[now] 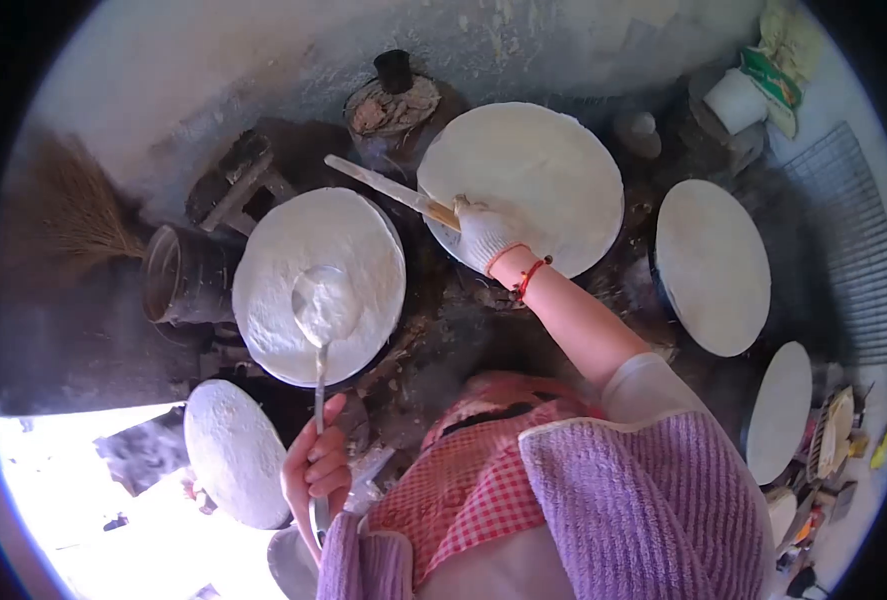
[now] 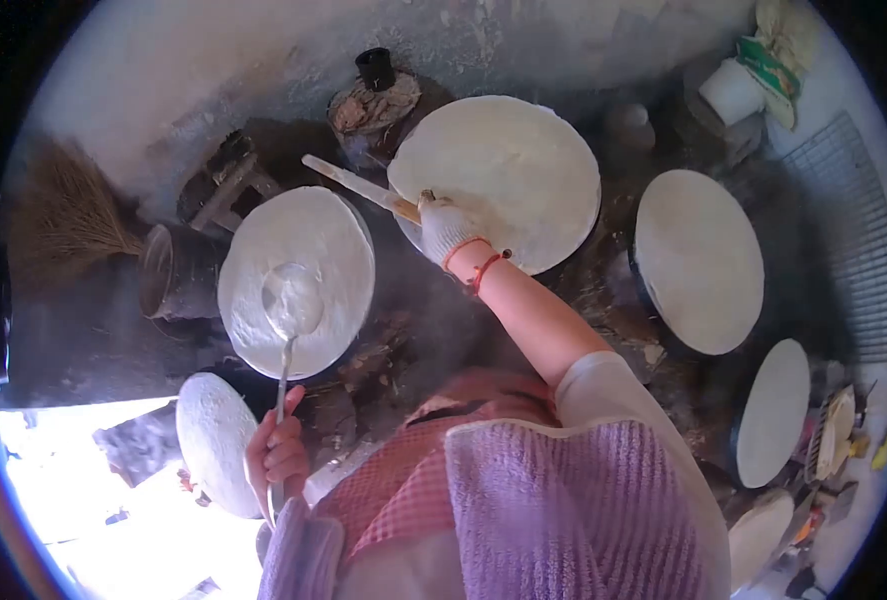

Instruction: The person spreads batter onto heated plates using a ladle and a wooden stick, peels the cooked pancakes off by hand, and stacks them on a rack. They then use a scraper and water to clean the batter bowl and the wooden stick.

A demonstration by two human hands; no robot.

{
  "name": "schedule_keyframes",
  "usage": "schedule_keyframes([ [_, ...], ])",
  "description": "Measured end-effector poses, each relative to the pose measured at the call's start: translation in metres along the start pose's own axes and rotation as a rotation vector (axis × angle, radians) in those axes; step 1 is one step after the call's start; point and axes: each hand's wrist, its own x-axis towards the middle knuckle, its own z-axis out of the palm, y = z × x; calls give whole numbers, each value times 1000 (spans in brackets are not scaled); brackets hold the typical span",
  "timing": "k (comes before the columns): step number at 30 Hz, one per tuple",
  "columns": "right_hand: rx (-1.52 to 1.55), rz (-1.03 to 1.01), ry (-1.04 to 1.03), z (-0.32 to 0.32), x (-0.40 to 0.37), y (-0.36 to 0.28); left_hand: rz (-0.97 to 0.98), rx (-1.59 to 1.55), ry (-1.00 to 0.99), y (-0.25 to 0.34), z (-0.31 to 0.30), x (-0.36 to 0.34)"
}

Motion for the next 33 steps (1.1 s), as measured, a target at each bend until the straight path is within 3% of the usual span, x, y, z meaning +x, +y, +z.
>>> schedule_keyframes([
  [3,387,-111,-23,-19,3,13,71,74,51,14,-5,-3],
  [5,674,12,-228,-60,-1,22,84,60,1,23,-11,-8],
  [7,812,11,-170,-59,15,67,82,54,-42,30,-11,-11],
  [10,1104,226,-34,-114,-15,93,97,89,66,37,-7,-11],
  [11,1294,124,20,-114,-14,116,95,85,30,40,-8,-9],
  [12,1358,228,98,-137,-33,112,89,83,-3,42,-7,-7],
  [16,1802,210,323,-151,-65,178,0,167,33,49,5,9],
  [18,1763,213,537,-168,-82,193,-93,167,41,54,10,22],
  [20,1730,233,878,-186,-107,209,-166,201,64,54,8,39],
  [21,1737,95,876,-189,-125,231,-208,191,68,53,6,48],
  [25,1693,28,1016,-232,-218,285,-314,238,90,23,3,75],
  [29,1585,212,1218,-276,-339,371,-492,256,54,-24,2,80],
  [30,1670,138,1173,-283,-381,403,-538,290,71,-40,2,82],
  [33,1612,233,1348,-318,-495,392,-577,399,98,-102,9,79],
])
